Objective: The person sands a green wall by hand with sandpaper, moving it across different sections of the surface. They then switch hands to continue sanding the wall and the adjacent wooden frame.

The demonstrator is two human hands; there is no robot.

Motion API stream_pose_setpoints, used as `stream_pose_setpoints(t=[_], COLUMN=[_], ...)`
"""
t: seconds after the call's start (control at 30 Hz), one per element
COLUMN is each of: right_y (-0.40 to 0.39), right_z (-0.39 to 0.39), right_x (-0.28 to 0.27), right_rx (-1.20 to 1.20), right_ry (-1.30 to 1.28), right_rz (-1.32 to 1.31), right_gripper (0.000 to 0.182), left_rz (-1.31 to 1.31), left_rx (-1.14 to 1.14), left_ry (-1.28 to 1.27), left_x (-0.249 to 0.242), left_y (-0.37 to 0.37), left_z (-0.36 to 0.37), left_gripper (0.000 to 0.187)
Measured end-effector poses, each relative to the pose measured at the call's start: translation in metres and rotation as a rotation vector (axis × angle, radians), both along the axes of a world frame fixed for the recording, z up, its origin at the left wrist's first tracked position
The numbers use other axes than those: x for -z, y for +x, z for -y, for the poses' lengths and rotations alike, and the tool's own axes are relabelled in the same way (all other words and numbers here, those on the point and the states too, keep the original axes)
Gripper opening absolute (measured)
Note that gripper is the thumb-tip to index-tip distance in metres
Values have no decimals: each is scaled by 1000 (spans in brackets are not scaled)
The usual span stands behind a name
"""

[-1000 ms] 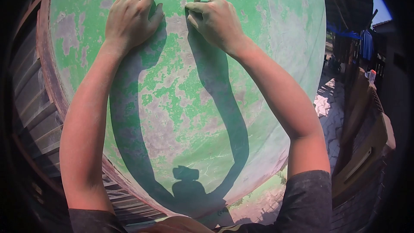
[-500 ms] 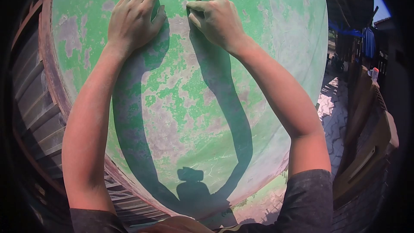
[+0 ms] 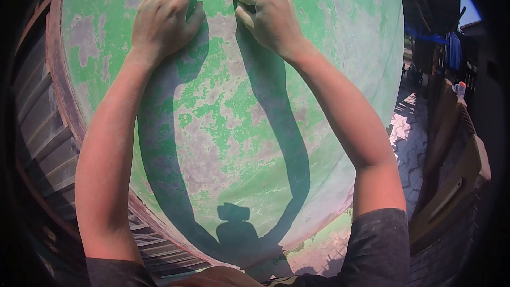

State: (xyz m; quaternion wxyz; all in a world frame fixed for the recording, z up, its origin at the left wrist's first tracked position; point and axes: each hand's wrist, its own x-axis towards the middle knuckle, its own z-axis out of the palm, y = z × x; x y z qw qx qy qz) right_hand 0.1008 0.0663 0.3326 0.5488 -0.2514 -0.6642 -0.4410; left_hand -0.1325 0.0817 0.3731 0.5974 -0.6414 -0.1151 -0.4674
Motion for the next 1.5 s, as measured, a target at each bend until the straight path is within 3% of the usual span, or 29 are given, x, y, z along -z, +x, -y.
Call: stream_pose_setpoints(t=[0.07,0.1,0.17,0.27,0.37,0.43,0.6,0.7,0.8,0.9,0.97,1.1,1.23,1.4,1.5], right_y=[-1,-3,-6,-3,-6,-7,3,-4,6,3,-7,1,-8,-12,-18], right_z=[-1,0,1,4,2,-1,-2,3,-4,-1,6,-1,3,-3,1], right_x=[3,7,15,11,19,25,14,25,13,15,21,7,22,21,29], right_rx=[4,4,18,1,-2,-29,-30,-8,-81,-98,-51,-118,-47,-122,-133], right_ry=[27,25,27,-22,40,12,-14,-32,-57,1,-35,-38,-50,-65,-84], right_rz=[-20,-17,139,41,25,144,-68,110,-8,-74,128,-64,90,-120,-30], right_gripper=[32,32,30,32,34,32,33,30,25,20,20,25,23,21,28], left_rz=[137,139,102,107,134,145,123,128,153,178,54,68,69,85,90], left_rx=[141,142,181,140,154,128,110,136,126,77,-48,-79,-102,-104,-120], left_ry=[-770,-772,-479,-250,-445,-413,-494,-431,-318,-526,-15,-1,-30,-49,-54], left_x=[7,8,9,10,9,11,9,6,9,8,3,3,2,5,4], left_y=[4,4,2,2,2,1,0,0,1,2,2,2,1,3,2], left_z=[-21,-27,-37,-48,-41,-45,-50,-50,-51,-29,8,7,7,9,9], left_gripper=[58,58,51,53,56,56,57,57,58,59,24,28,33,32,32])
